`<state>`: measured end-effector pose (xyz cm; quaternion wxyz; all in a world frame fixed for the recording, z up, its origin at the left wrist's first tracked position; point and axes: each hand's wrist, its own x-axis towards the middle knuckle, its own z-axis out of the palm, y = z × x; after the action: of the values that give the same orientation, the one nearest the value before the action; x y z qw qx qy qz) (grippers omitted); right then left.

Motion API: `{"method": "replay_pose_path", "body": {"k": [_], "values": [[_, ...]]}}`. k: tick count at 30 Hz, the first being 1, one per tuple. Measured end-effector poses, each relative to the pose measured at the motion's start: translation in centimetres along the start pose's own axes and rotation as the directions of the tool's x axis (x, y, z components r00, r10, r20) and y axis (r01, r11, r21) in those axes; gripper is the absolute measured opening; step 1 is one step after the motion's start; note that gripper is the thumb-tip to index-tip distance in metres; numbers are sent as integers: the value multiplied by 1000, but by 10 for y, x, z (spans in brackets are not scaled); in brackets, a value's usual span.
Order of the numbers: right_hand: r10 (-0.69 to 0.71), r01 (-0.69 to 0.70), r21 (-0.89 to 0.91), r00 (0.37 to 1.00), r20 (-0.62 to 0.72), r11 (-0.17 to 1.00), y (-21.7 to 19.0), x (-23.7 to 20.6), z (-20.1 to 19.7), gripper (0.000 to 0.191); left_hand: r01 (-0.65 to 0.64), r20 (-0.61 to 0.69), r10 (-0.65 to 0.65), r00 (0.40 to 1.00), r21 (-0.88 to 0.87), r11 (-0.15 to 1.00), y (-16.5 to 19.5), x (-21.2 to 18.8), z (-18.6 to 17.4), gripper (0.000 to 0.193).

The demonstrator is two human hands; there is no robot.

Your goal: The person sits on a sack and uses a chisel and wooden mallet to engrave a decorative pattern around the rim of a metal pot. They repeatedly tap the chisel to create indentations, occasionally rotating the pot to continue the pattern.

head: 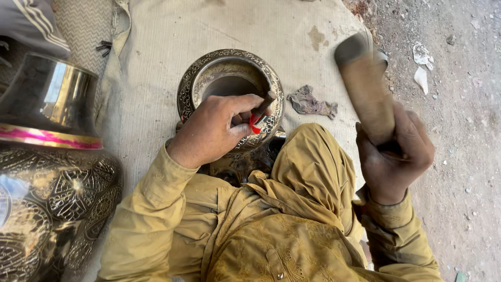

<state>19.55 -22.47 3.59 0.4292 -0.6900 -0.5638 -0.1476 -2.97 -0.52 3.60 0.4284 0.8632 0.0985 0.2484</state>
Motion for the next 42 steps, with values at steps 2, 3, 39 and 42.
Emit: {"method": "replay_pose_path", "body": {"k": [2,3,39,42], "values": [[52,-44,-57,988,144,997,4,-7,-4,43,-11,-4,11,1000,17,1000,2,-1,1,39],[59,-38,-123,984,169,992,7,-9,0,49,0,-6,0,1000,20,1000,3,0,1,41],[121,-86,-255,985,125,963,13,-25,16,57,13,-143,-11,990,13,1000,-5,-11,11,49],[149,-120,-145,965,214,982,11,-20,17,59,202,-353,-238,905,-136,970,0,-36,12,43]]}}
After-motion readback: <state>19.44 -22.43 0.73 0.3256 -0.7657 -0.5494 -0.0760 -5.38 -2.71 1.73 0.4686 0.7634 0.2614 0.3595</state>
